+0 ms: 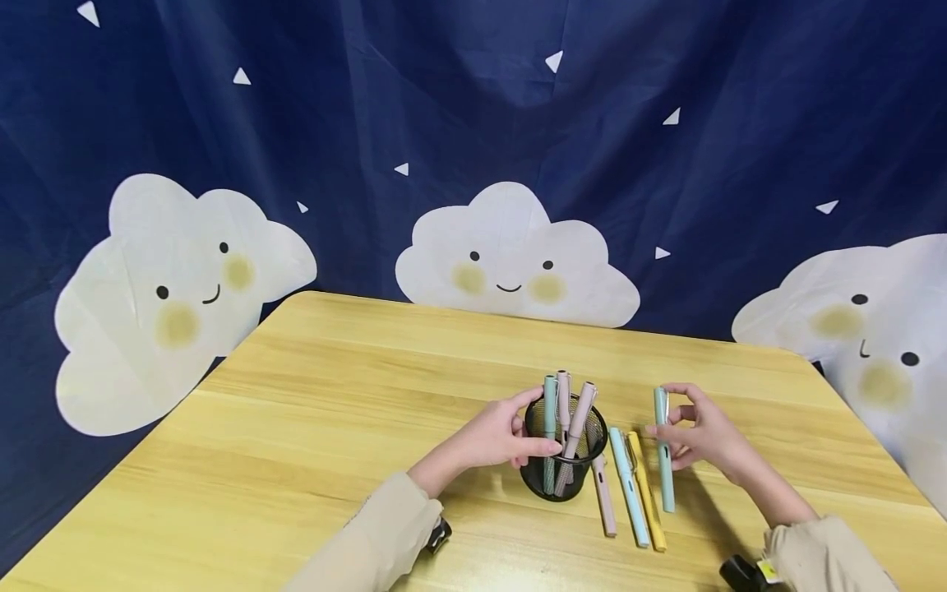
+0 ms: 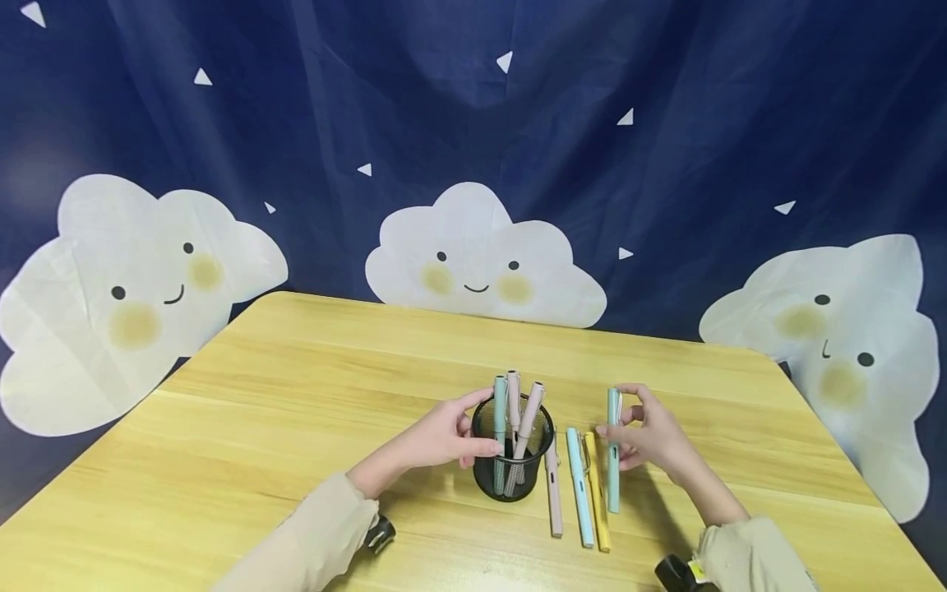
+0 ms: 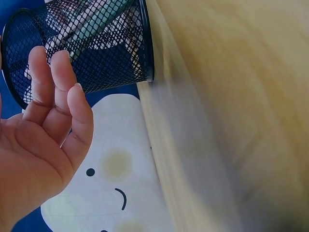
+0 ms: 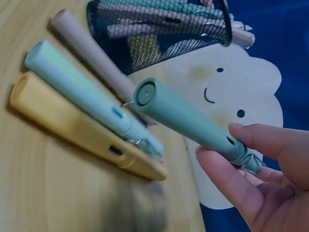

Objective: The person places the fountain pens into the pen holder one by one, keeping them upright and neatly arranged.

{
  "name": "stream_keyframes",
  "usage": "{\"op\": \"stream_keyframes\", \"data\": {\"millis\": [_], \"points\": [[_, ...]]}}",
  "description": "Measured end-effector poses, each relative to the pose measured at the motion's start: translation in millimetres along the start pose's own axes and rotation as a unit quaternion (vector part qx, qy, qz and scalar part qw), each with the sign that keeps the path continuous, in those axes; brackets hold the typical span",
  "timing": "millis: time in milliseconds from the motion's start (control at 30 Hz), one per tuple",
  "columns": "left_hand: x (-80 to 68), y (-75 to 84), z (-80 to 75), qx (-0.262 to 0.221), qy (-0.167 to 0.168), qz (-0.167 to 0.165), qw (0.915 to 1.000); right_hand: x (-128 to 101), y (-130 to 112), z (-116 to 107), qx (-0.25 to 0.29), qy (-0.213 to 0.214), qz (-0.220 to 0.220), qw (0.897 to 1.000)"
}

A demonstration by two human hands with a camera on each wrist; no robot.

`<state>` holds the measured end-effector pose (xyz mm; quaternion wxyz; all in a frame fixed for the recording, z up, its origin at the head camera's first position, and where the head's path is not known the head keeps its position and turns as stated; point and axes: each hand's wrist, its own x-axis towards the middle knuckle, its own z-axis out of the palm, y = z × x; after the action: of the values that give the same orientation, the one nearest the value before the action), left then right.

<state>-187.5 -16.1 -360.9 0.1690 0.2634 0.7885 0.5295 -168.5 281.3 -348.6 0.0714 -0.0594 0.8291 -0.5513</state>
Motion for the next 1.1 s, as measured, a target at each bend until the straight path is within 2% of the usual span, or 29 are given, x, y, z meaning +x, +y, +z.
{"op": "stream_keyframes", "data": {"millis": [200, 500, 800, 867, 933, 967, 1000, 1033, 1100], "points": [[1.0, -1.0, 1.0, 0.0, 0.003, 0.001, 1.0, -1.9, -10.2, 0.7, 0.011, 0.025, -0.018, 0.999], [-0.1, 0.3, 1.8, 0.0, 0.0, 0.005, 1.0, 0.1, -17.9, 4.2, 0.023, 0.038, -0.044, 0.998], [-1.5, 0.2, 1.9, 0.004, 0.002, 0.005, 1.0, 2.0, -25.3, 8.8, 0.06, 0.056, -0.093, 0.992], [-1.3, 0.3, 2.3, 0.003, 0.002, 0.006, 1.0, 18.9, 3.5, -0.6, 0.074, 0.065, -0.113, 0.989], [-1.1, 0.6, 2.3, 0.001, 0.002, 0.007, 1.0, 22.4, 5.3, -1.0, 0.077, 0.078, -0.125, 0.986], [-0.9, 0.6, 2.2, 0.001, 0.002, 0.007, 1.0, 31.6, 20.5, -5.9, 0.104, 0.067, -0.148, 0.981], [-0.8, 0.3, 2.1, 0.002, 0.003, 0.006, 1.0, 33.0, 20.8, -5.7, 0.106, 0.072, -0.156, 0.979], [-0.8, 0.0, 1.9, 0.001, 0.003, 0.006, 1.0, 33.8, 19.8, -5.1, 0.112, 0.076, -0.162, 0.977], [-1.0, -0.7, 1.6, -0.001, 0.004, 0.003, 1.0, 20.0, -10.9, 5.7, 0.119, 0.079, -0.174, 0.974]]}}
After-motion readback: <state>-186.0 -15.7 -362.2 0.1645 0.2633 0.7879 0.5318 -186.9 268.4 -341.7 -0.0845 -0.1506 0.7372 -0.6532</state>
